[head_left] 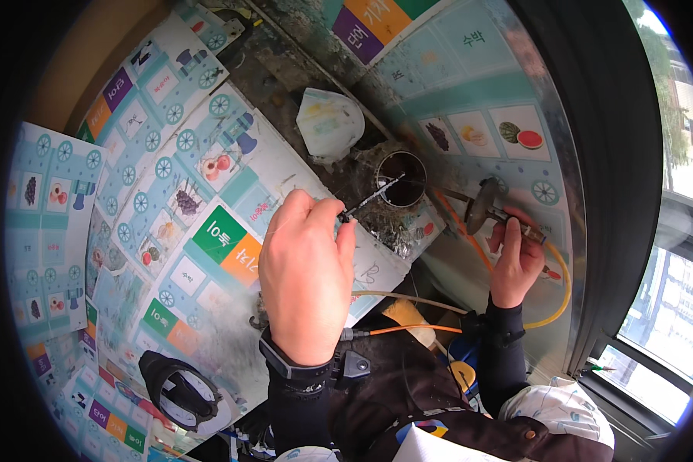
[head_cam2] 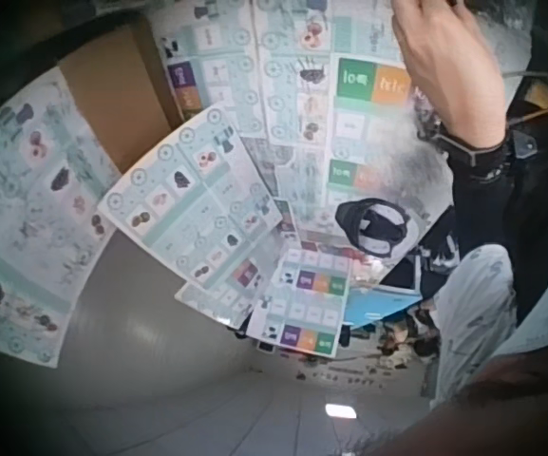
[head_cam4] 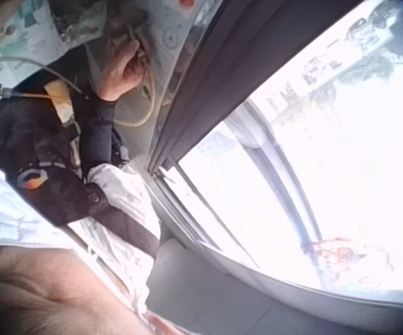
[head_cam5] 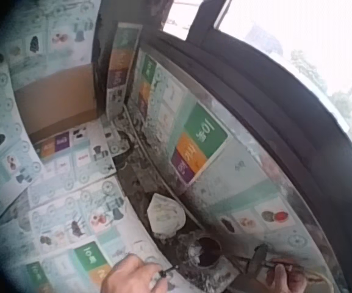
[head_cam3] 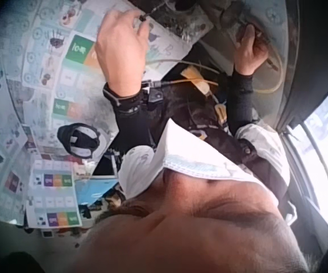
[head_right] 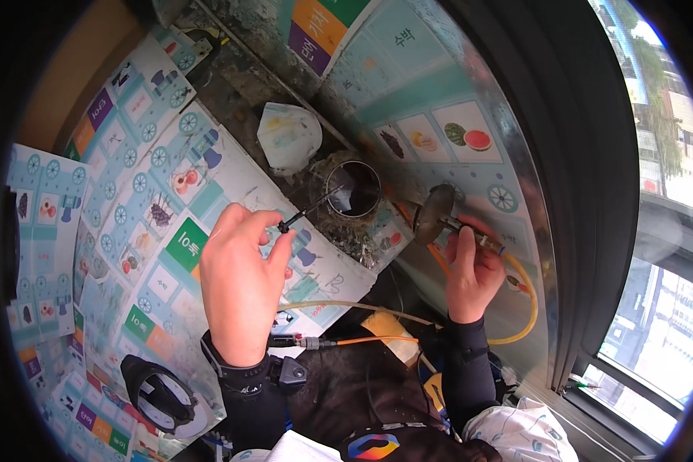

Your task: The person applies a substance to a black shoe component using a tool on a worktable. They then hold the component near a processing device, retrieve another part from a bin, and handle it by hand.

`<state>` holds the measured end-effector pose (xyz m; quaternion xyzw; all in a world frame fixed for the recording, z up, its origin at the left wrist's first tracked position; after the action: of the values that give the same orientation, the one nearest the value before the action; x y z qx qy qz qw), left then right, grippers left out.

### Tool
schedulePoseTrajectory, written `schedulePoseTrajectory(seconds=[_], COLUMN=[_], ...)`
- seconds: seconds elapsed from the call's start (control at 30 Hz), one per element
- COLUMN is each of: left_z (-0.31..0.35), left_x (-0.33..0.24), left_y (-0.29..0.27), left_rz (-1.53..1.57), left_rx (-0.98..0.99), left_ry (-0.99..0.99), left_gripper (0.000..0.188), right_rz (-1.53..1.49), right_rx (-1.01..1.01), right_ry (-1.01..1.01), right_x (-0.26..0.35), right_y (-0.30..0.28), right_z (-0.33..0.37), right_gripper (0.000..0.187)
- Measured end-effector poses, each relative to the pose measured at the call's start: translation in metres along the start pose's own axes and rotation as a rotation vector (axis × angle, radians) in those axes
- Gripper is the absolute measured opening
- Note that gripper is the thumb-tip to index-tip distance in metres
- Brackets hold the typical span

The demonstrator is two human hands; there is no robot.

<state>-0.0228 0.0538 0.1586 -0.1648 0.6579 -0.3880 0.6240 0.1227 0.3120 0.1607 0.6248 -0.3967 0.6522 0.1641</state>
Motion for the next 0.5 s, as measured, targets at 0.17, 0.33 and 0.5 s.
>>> schedulePoseTrajectory(seconds=[0.17,0.33,0.5], left_z=[0.003,0.005,0.010], left_x=[0.000,0.002,0.007], left_y=[0.005,0.005,-0.003], left_rz=[-0.046,-0.169,-0.203], left_rx=[0.002,-0.019,-0.040], left_ry=[-0.006,0.012,0.012], left_gripper=[0.022,0.028,0.029], right_rz=[-0.058,-0.011,0.073], right_rx=[-0.028,-0.055,-0.018], right_ry=[0.050,0.000,-0.058], right_x=[0.000,0.011,0.036], right_y=[-0.002,0.007,0.026], right_z=[0.002,0.013,0.025], right_gripper=[0.022,0.019,0.017])
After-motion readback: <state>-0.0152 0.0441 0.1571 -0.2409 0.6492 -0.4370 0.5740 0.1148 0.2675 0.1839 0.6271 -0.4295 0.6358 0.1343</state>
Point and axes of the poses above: each hand's wrist, its own z-axis away from the middle knuckle, its own y-axis out of the palm, x = y × z, the point moved 3 cm from there along -z, towards the middle knuckle, and after that the axes turned 8 degrees about -z, right-handed, at the moved point
